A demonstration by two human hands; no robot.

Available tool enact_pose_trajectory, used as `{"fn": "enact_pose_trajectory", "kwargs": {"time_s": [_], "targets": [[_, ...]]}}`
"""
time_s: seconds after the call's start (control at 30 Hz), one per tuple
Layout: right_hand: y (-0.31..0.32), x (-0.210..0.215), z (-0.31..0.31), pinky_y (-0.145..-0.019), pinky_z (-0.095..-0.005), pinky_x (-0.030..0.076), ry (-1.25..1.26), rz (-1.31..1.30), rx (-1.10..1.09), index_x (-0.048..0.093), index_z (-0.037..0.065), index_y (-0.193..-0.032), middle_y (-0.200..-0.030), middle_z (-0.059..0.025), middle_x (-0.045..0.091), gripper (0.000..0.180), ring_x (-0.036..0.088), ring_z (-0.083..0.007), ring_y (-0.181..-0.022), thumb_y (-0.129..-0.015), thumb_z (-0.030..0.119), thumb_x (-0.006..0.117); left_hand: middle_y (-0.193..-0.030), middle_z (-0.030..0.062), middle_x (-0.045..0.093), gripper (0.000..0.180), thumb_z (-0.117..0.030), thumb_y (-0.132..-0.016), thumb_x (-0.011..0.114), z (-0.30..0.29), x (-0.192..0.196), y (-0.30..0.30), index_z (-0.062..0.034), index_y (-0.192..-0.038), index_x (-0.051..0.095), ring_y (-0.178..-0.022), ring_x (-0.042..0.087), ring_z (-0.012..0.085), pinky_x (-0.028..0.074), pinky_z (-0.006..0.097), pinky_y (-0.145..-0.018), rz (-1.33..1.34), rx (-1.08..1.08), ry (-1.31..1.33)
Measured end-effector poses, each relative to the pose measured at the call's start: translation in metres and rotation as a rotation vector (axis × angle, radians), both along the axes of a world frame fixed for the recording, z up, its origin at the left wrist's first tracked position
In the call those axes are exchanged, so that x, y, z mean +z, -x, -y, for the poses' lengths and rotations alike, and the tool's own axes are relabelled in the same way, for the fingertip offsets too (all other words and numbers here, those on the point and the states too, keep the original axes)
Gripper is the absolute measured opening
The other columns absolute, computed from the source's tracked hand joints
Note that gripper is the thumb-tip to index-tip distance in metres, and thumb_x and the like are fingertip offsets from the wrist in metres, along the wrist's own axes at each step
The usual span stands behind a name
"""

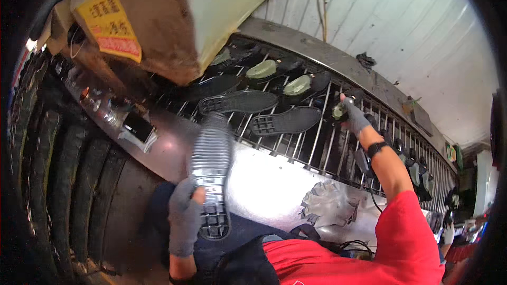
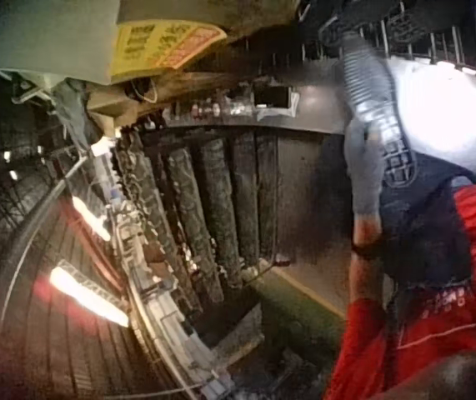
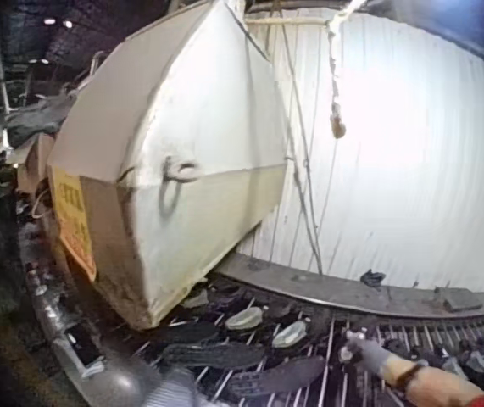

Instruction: Polishing and inspecting finished dress shoes in a manufacturing facility.

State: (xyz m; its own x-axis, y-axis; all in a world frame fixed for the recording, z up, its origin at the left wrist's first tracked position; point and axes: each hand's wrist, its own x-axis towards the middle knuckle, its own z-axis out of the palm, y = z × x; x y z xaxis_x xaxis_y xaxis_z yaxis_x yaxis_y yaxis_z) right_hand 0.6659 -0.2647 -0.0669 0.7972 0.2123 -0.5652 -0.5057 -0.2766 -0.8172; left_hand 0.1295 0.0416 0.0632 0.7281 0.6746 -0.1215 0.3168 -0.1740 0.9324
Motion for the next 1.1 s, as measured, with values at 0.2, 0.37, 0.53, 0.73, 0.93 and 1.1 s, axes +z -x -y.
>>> {"fn": "enact_pose_trajectory", "kwargs": {"time_s": [0.2,0.37,0.53,0.73,0.93,1.1], "targets": [[-0.078,-0.047,0.024,-0.061,-0.0369,0.053,-0.061,0.337,-0.303,0.065,0.018,-0.1,-0.076,0.0001,0.064,0.029,0.064,-0.0194,-0.065,-0.098,0.046,0.072,-0.126,0.0077,0.069,0.045,-0.014,-0.099,0.069,0.056,-0.058,0.119,0.0035,-0.139,0.06,-0.111,0.063,0.0182,0.051,0.032,-0.097,0.399,0.658,0.488],[-0.044,-0.026,0.06,-0.079,-0.0359,0.057,-0.244,0.092,0.098,0.069,0.021,-0.115,-0.094,0.0013,0.068,0.038,0.067,-0.0191,-0.084,-0.104,0.055,0.058,-0.141,0.0108,0.06,0.051,-0.015,-0.102,0.065,0.085,-0.075,0.142,0.0028,-0.149,0.052,-0.126,0.056,0.0192,0.047,0.033,-0.107,0.065,0.561,0.522],[0.089,0.032,0.041,-0.062,-0.0312,0.054,-0.171,0.165,0.311,0.064,0.015,-0.104,-0.085,-0.0018,0.067,0.028,0.067,-0.018,-0.072,-0.096,0.041,0.071,-0.137,0.0153,0.061,0.048,-0.025,-0.108,0.056,0.07,-0.058,0.179,0.0028,-0.147,0.051,-0.126,0.059,0.0226,0.048,0.038,-0.109,0.241,0.741,-0.062],[0.301,0.067,-0.097,-0.091,-0.0312,0.055,-0.187,-0.041,0.896,0.064,0.003,-0.128,-0.109,-0.0052,0.07,0.051,0.068,-0.0149,-0.1,-0.085,0.025,0.079,-0.146,0.0229,0.054,0.065,-0.039,-0.108,0.059,0.036,-0.036,0.112,-0.0017,-0.157,0.038,-0.13,0.059,0.031,0.05,0.045,-0.111,0.655,0.376,0.442],[0.454,0.131,-0.169,-0.113,-0.0355,0.045,-0.598,-0.111,1.396,0.047,-0.002,-0.153,-0.138,-0.013,0.064,0.085,0.062,-0.0206,-0.125,-0.087,0.036,0.084,-0.143,0.0235,0.06,0.077,-0.046,-0.103,0.066,0.014,-0.008,0.13,-0.0004,-0.158,0.036,-0.134,0.059,0.0355,0.052,0.046,-0.11,0.866,0.437,0.445],[0.465,0.138,-0.183,-0.096,-0.0328,0.056,-0.496,-0.539,1.386,0.062,-0.003,-0.137,-0.124,-0.011,0.072,0.079,0.07,-0.0168,-0.109,-0.098,0.066,0.062,-0.142,0.0225,0.061,0.079,-0.053,-0.102,0.063,0.023,0.011,0.132,0.002,-0.154,0.041,-0.133,0.061,0.0331,0.052,0.044,-0.11,0.951,0.248,0.396]]}}
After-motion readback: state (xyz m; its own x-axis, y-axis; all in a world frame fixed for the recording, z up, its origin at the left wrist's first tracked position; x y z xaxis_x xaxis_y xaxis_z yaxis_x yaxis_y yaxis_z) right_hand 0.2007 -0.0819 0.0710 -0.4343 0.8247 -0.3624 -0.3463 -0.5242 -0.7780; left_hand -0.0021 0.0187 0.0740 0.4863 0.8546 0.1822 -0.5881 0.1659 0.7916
